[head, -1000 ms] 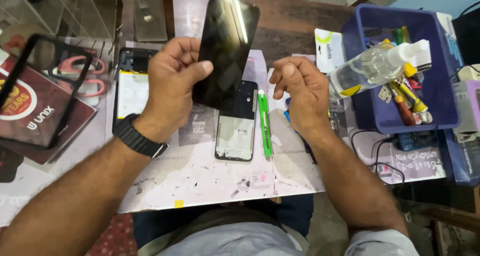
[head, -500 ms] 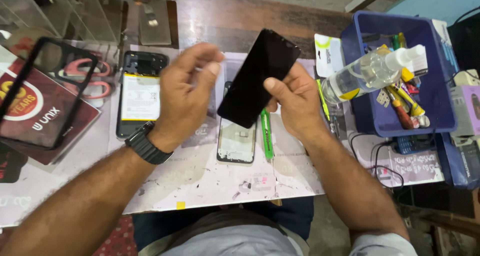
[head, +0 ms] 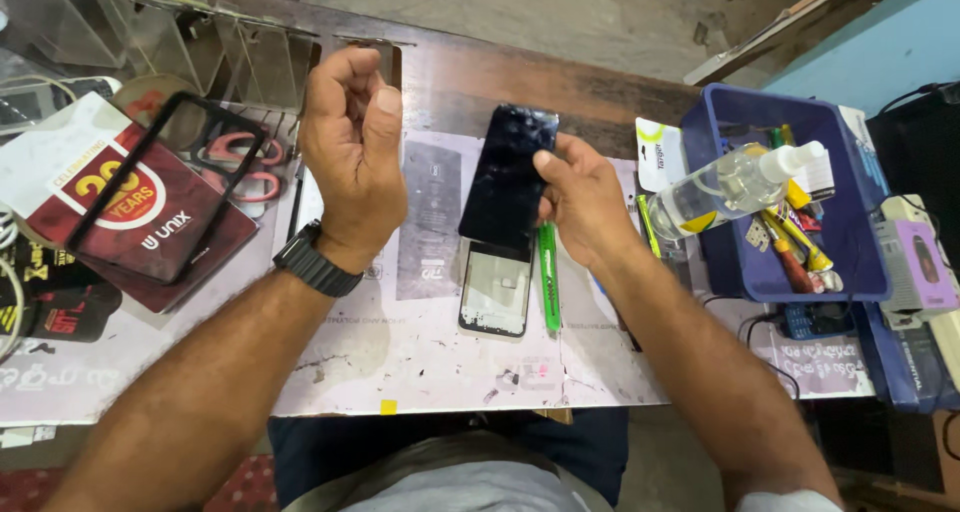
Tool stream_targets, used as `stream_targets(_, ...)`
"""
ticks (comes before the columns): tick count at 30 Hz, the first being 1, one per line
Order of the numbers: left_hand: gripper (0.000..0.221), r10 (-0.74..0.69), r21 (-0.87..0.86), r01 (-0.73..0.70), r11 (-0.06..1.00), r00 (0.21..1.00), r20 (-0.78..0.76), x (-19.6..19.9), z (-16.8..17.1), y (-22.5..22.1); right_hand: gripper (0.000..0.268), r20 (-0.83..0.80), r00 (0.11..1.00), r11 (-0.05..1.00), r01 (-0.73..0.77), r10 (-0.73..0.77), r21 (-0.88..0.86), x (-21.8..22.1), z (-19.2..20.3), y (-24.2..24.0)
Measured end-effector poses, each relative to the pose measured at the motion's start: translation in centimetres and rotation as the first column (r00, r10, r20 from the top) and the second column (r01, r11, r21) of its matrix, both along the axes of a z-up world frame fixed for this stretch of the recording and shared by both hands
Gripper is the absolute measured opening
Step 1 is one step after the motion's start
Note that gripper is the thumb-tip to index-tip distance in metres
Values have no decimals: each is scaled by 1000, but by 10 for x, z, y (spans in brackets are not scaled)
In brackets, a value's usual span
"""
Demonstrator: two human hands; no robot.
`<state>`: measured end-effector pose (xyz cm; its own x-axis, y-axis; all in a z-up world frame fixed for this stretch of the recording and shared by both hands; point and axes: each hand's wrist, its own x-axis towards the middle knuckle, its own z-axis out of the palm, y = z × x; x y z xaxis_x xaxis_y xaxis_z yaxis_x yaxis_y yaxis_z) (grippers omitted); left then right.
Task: The person removes a protective film from the internal frame of a disassembled smartphone. They then use a green utility knife to scrape adhesive residue from the edges of a detached screen assembly. Finally, they peel off a black protective film from the screen and use a blue plastic spudger to clean the surface.
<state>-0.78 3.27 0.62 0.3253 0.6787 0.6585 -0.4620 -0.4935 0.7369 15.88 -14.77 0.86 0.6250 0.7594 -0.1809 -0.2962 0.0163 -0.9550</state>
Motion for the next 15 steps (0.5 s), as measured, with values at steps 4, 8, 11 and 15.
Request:
stream_targets(4,25,49,31,-48,998,998,-33,0,-3,1,35,69,998,999,7,-5,-33,-3,-1,24)
stream_targets(8,23,-1,53,2,999,1000,-27,-1,4,0,43,389,913,989,146,-124,-29,5,2,41)
stream_targets(11,23,-82,110,96,989,989,-125,-6,10,-3,33,796,605,979,166,-3,-122,10,4,17)
stream_targets(15,28,-251,342,466,816,819,-516,-12,29,1,19,861,311,877,136,403,-460,10,11,-19)
